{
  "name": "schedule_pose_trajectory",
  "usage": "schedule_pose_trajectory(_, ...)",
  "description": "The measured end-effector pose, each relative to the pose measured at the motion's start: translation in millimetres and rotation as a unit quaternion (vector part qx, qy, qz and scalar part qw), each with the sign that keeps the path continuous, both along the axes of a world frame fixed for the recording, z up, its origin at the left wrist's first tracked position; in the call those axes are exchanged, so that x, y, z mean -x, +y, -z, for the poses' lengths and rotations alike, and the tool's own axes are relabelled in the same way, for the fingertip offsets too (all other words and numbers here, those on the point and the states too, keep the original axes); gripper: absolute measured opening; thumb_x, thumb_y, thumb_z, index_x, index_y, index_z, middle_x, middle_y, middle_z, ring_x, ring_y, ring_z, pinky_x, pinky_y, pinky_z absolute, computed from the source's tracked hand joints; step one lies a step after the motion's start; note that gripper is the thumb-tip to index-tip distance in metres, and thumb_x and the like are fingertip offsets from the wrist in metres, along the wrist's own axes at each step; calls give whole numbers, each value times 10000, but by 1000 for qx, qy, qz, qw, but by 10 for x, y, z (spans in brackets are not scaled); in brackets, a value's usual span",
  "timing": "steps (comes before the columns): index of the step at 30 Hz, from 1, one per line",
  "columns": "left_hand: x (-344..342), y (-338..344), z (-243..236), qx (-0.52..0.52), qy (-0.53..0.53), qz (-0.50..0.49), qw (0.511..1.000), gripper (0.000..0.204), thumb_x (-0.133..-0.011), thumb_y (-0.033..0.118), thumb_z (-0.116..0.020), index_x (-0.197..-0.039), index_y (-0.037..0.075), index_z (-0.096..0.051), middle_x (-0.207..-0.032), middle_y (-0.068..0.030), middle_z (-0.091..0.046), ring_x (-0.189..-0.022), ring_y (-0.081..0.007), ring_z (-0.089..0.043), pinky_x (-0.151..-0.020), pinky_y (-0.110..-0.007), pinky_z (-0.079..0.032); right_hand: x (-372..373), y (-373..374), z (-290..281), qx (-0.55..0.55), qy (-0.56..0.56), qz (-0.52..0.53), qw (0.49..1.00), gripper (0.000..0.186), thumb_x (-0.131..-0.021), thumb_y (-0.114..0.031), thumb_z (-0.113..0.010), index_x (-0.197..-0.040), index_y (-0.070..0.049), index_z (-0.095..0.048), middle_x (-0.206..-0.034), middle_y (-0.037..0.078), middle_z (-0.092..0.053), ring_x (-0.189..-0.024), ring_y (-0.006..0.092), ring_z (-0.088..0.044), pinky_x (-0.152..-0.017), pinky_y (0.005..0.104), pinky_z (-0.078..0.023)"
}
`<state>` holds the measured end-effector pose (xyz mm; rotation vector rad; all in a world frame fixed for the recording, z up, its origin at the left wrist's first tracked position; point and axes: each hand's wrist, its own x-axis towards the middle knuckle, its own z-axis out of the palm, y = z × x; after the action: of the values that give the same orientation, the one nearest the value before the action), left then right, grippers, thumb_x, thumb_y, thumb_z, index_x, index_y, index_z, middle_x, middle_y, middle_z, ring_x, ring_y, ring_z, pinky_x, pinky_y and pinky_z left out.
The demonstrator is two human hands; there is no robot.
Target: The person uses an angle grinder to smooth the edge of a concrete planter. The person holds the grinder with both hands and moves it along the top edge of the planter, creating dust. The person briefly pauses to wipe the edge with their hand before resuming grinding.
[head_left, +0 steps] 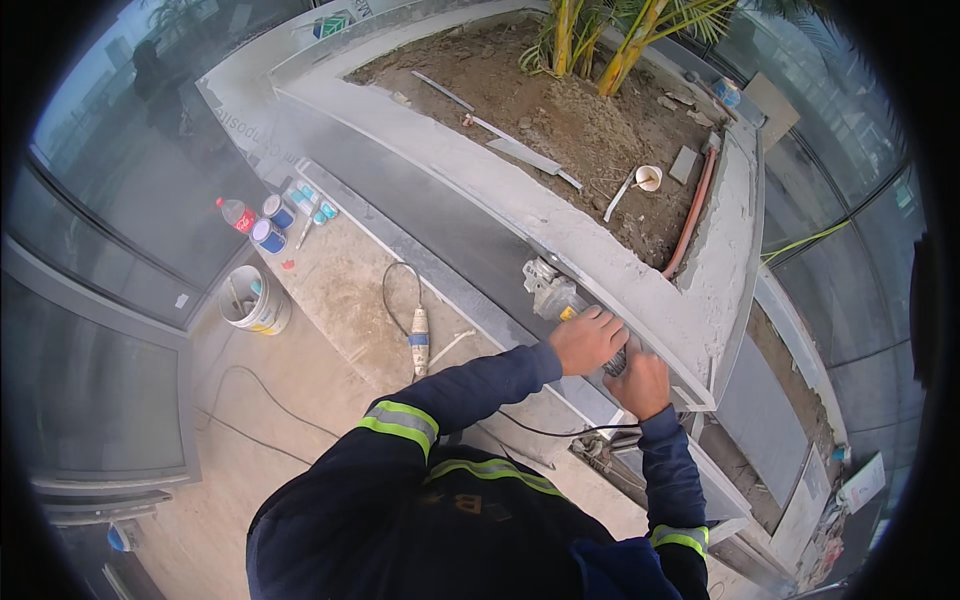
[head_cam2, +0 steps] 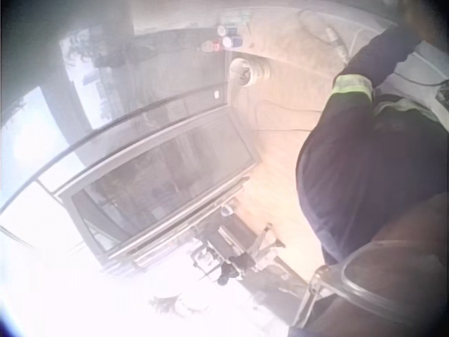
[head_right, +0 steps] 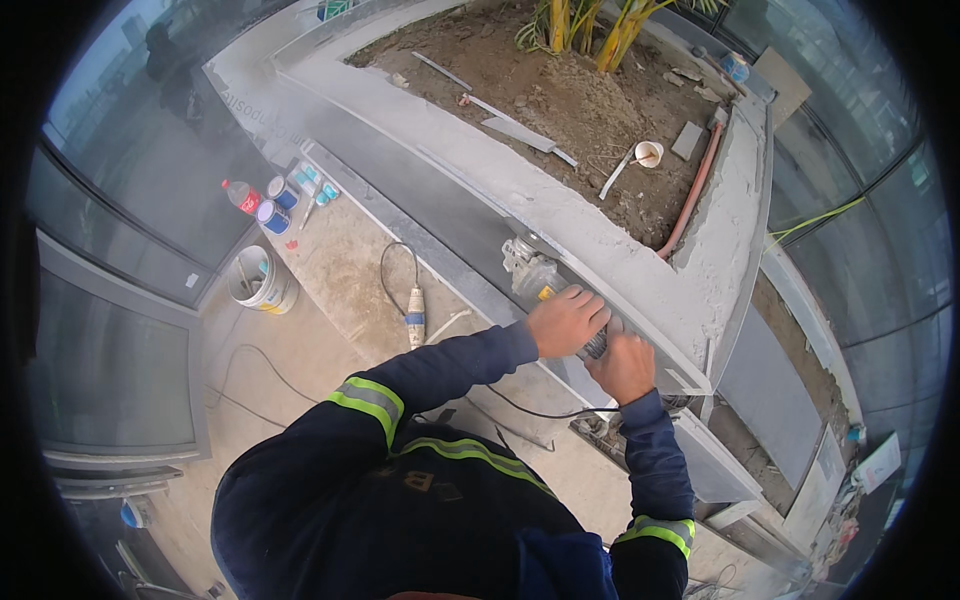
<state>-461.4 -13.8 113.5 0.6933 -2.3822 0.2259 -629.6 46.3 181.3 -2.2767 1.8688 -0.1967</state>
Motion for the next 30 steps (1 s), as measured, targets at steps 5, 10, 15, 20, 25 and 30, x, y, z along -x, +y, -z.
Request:
schedule_pose_trajectory(5,-528,-142,-249,32,-26,-30,999,197,-857,186,-647,-1014,69,-670,-966,-50,-614,-955,-221,-618,-892,-383,-477,-405,-158,36,36,-55,-18,998,553,-675,-178,-853,-1118,36,-600,-925,278,-712,-887,456,-713,-757,522,-575)
schedule_pose_trajectory(10,-1073,54,-666,116,-135,-22,984,177,-860,208,-663,-1006,111,-690,-951,3,-621,-950,-184,-615,-1057,-429,-454,-963,55,122,142,-264,-57,952,473,-717,-160,-837,-1083,30,-606,-949,276,-700,-868,488,-679,-748,481,-562)
schedule_pose_trajectory(15,-1174,545,-937,238,-84,9,968,223,-884,211,-662,-1097,144,-663,-1162,-36,-638,-1215,-235,-604,-1208,-569,-352,-1135,578,17,98,-531,-27,842,355,-806,-61,-789,-1102,56,-632,-953,107,-678,-835,218,-609,-820,356,-513)
schedule_pose_trajectory(20,-1338,569,-370,109,121,-13,987,481,-816,213,-786,-1248,122,-597,-1312,-110,-588,-1320,-299,-550,-1139,-581,-417,-793,900,5,44,-545,78,833,335,-803,-45,-767,-1101,48,-644,-975,72,-663,-891,169,-585,-849,326,-488)
schedule_pose_trajectory(25,-1865,-225,-98,-15,75,-120,990,530,-866,246,-795,-1323,74,-589,-1374,-146,-569,-1335,-338,-526,-1152,-553,-393,-467,1284,-208,142,-513,193,825,331,-804,-134,-753,-1069,33,-646,-906,52,-648,-790,158,-567,-775,318,-468)
schedule_pose_trajectory(30,-1930,-1367,-216,3,-7,-87,996,441,-995,355,-680,-1324,67,-624,-1356,-136,-594,-1339,-316,-527,-1158,-525,-387,-568,1868,-467,206,-548,332,740,327,-802,-182,-762,-1027,33,-664,-885,74,-671,-778,150,-593,-732,307,-463)
